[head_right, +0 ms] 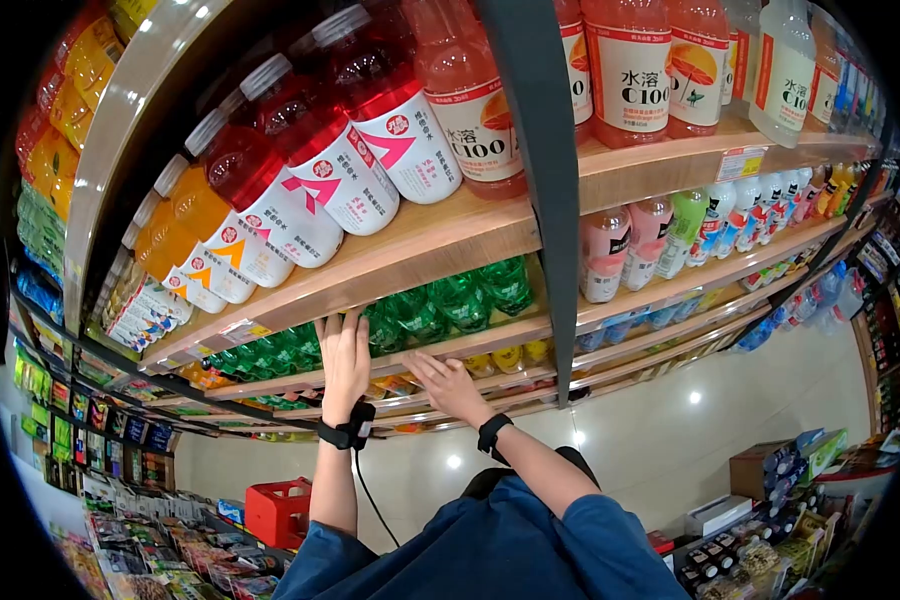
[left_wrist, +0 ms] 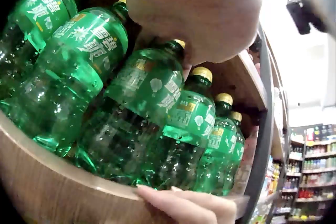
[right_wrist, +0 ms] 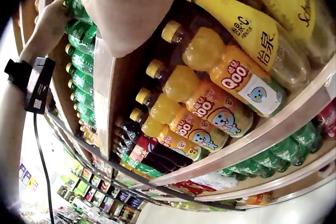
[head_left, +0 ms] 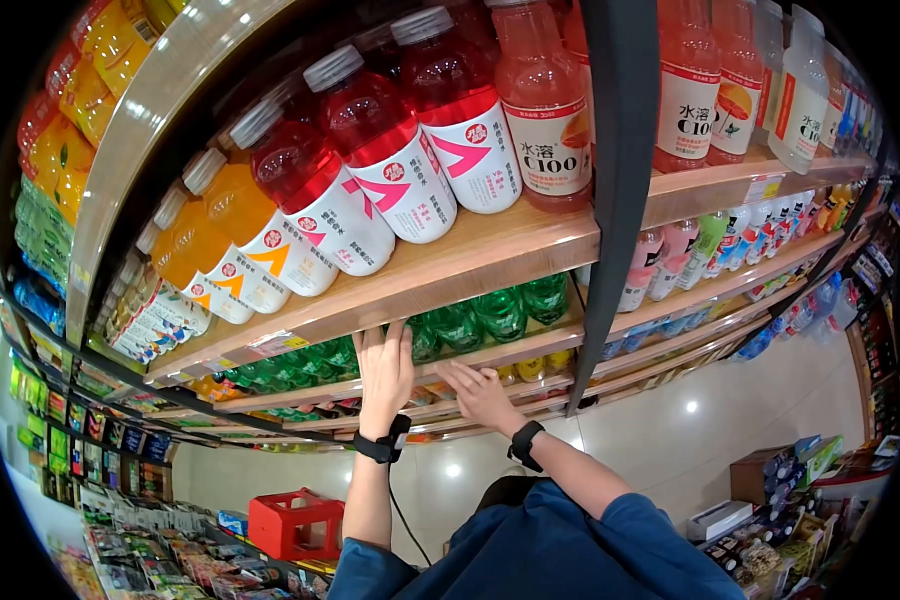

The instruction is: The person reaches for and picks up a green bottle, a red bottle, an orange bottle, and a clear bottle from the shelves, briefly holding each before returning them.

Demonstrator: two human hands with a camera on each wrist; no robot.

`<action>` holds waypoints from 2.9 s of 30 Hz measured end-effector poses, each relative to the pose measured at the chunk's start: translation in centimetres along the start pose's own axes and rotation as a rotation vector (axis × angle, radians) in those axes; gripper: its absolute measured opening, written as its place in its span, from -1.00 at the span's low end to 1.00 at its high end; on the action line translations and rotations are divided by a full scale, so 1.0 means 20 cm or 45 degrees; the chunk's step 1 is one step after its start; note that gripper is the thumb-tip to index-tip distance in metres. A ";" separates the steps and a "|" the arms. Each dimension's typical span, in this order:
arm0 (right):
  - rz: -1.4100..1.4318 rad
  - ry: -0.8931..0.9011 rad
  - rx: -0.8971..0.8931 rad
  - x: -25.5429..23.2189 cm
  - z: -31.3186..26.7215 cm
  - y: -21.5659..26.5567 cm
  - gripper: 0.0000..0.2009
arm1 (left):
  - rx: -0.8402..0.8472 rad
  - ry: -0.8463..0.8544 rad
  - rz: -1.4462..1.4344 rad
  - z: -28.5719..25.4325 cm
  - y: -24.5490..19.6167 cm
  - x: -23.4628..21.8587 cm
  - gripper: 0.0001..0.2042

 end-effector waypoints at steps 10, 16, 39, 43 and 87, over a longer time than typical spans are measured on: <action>-0.155 -0.137 -0.035 0.03 -0.01 0.00 -0.40 | -0.193 0.210 -0.037 0.01 0.07 0.01 -0.75; -0.147 -0.305 -0.044 0.01 -0.01 0.00 -0.39 | -0.278 -0.167 0.000 -0.09 -0.16 -0.05 -0.75; 0.027 -0.386 0.003 -0.04 0.00 0.01 -0.53 | -0.085 -0.059 -0.482 -0.07 -0.22 0.07 -0.59; 0.019 -0.312 0.017 -0.05 0.00 0.01 -0.53 | -0.101 -0.216 -0.546 -0.07 -0.21 0.04 -0.60; -0.554 -0.512 0.342 -0.86 -0.56 -1.15 -0.42 | -0.296 -0.345 -0.302 0.00 -0.30 0.00 -0.74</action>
Point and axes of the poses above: each hand's wrist, its own z-axis towards the middle knuckle, its own x-axis out of the palm, y = z × x, the point moved 8 cm from there along z, towards the middle knuckle, and after that the axes turned 4 degrees about -y, right-handed, at the moved point
